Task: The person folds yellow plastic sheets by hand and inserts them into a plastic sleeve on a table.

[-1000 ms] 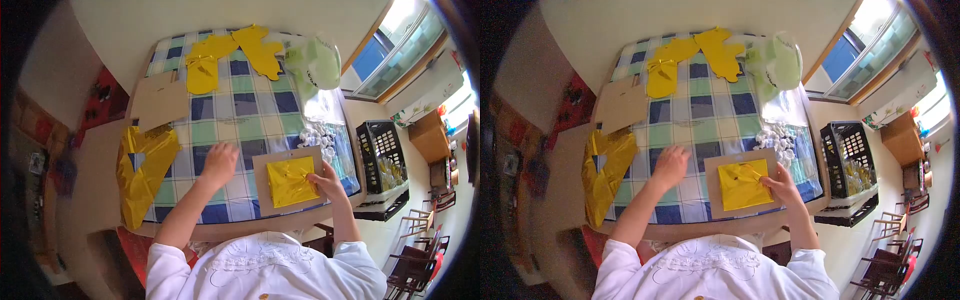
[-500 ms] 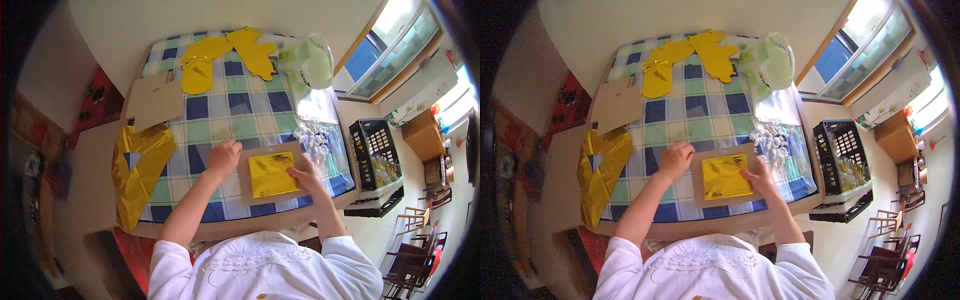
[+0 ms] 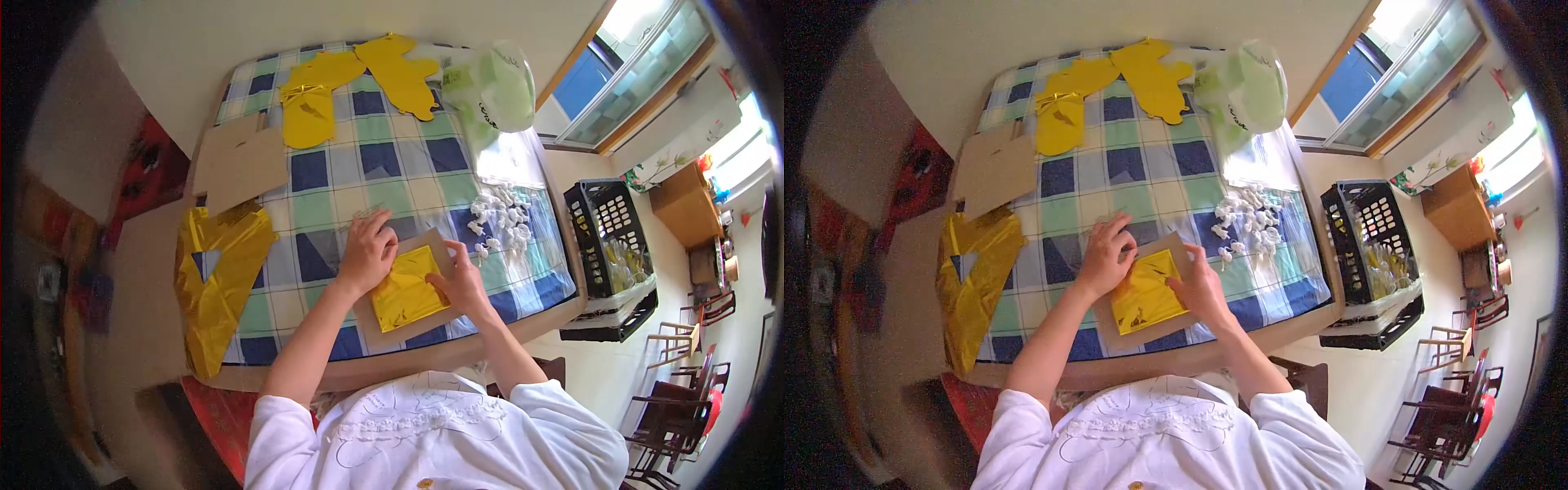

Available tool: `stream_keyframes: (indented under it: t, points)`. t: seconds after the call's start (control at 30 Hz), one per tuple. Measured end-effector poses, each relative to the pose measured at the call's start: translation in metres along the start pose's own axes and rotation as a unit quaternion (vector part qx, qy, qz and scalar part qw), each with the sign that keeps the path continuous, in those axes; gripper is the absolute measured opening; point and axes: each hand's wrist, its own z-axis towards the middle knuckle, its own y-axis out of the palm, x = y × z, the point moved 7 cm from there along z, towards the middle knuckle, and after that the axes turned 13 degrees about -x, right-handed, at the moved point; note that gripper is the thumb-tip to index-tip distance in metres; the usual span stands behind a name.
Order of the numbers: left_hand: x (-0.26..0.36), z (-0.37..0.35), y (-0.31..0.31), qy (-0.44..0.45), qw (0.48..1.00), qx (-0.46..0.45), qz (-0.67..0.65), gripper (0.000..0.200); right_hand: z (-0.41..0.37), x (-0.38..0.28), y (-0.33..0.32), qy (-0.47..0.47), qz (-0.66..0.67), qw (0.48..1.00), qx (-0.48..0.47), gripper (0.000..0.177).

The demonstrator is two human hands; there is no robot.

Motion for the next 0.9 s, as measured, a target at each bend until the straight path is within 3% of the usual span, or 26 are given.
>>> stream_keyframes:
  t: [0.1,0.23,0.3,0.43,0.6,0.8,0.9]
  points:
    - [-0.005,0.001,0.007,-0.009,1.0,-0.018,-0.01,0.013,0.0,-0.002,0.005,-0.062,-0.058,0.996,0.037,0.067]
    - [-0.008,0.001,0.01,-0.013,0.999,-0.05,-0.004,0.012,-0.003,-0.003,0.004,-0.023,-0.034,0.999,0.021,0.069]
    - [-0.004,-0.002,0.001,-0.04,0.997,-0.057,0.016,0.019,0.0,0.006,0.003,0.016,-0.026,0.999,0.018,0.07]
    - [-0.03,-0.006,-0.003,-0.121,0.984,-0.072,0.113,0.041,0.002,0.013,0.005,-0.007,-0.029,0.999,0.028,0.072]
    - [-0.042,-0.007,0.005,-0.105,0.979,-0.11,0.133,0.046,0.001,0.001,0.007,-0.022,-0.095,0.995,0.024,0.072]
    - [-0.039,-0.001,0.004,-0.107,0.974,-0.139,0.142,0.046,0.0,-0.004,0.006,0.012,-0.073,0.997,-0.027,0.073]
    - [-0.042,0.0,0.007,-0.105,0.974,-0.146,0.138,0.046,0.003,-0.002,0.007,-0.031,-0.085,0.996,-0.009,0.071]
